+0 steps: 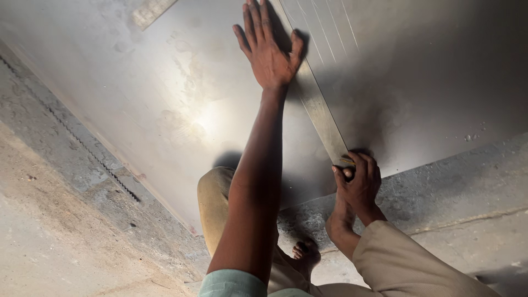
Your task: The person uses a large metal square and a piece of chalk to mark lines on a large metal sheet while sitting on the floor.
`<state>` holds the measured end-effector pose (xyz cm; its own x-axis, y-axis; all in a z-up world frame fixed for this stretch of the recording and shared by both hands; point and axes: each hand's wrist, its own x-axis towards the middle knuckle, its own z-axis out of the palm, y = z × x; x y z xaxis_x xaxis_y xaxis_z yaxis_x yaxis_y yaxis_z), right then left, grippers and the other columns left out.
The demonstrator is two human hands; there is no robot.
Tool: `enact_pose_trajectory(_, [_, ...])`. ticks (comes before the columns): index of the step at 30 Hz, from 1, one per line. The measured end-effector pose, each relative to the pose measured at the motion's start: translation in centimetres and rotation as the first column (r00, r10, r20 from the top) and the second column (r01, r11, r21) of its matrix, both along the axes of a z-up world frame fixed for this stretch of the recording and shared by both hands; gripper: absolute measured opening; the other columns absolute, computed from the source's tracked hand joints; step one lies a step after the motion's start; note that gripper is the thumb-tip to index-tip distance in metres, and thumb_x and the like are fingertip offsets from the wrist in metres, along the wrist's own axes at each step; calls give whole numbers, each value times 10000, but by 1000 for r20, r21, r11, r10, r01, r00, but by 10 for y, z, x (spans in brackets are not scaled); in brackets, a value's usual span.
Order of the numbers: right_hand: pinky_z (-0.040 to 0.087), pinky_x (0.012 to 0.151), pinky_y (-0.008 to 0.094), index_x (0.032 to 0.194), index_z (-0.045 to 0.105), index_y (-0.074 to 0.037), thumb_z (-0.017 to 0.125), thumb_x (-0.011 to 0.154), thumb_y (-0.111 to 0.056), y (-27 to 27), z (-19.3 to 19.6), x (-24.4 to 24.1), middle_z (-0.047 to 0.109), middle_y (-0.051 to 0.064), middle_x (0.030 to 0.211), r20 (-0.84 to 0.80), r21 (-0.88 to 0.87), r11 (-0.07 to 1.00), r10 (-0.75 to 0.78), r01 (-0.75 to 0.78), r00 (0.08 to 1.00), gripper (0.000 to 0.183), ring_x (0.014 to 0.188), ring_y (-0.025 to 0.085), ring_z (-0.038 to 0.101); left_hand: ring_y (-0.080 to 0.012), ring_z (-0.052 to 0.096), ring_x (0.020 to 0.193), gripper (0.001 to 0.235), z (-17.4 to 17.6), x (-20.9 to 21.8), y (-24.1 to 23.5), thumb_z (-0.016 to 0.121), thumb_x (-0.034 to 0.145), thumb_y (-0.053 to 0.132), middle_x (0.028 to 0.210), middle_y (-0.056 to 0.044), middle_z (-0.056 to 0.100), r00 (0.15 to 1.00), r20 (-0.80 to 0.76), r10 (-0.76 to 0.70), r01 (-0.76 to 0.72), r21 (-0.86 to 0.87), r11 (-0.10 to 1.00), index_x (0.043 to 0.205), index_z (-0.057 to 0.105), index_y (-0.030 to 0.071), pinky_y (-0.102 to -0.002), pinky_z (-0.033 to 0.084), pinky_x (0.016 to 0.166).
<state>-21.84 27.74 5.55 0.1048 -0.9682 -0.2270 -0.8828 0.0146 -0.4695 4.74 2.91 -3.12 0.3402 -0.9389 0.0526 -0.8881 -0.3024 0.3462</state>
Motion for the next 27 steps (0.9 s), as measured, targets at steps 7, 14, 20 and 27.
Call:
enact_pose_trajectory(7, [526, 964, 470, 1277, 619, -99, 862, 809, -379, 1, -7, -1, 561, 107, 1254, -6, -38, 999, 16, -16, 1000, 597, 1163, 317, 599, -239, 156, 1626, 896, 5, 0, -3, 485, 940, 672, 1716, -76, 247, 1000, 11, 21, -22, 131, 991, 1627, 227, 158, -563, 31, 1368])
enact_pose_trajectory(14, [531, 950, 465, 1286, 616, -94, 875, 809, -380, 2, -10, -3, 555, 113, 1246, 0, -35, 999, 13, -13, 1000, 614, 1145, 314, 601, -242, 156, 1607, 874, 29, 0, -9, 471, 920, 708, 1700, -37, 288, 999, 31, 5, -14, 283, 959, 1607, 317, 189, -540, 44, 1348])
enact_pose_trajectory(20, [531, 936, 465, 1288, 609, -83, 890, 791, -345, 1, -6, 0, 554, 113, 1256, -2, -20, 1000, 0, 0, 1000, 628, 1133, 316, 608, -330, 324, 1515, 835, 11, 2, -1, 516, 900, 711, 1517, -110, 525, 1000, -17, -25, 26, 52, 998, 1463, 527, 95, -593, 92, 1309])
enact_pose_trajectory(27, [530, 936, 454, 1291, 605, -77, 895, 786, -311, 1, -8, -3, 549, 106, 1247, 22, -17, 1000, -5, 5, 1000, 628, 1140, 303, 600, -363, 516, 1237, 824, -21, 2, 3, 574, 828, 804, 1133, -187, 618, 996, -86, -17, 9, -93, 996, 1144, 640, 46, -609, 256, 1178])
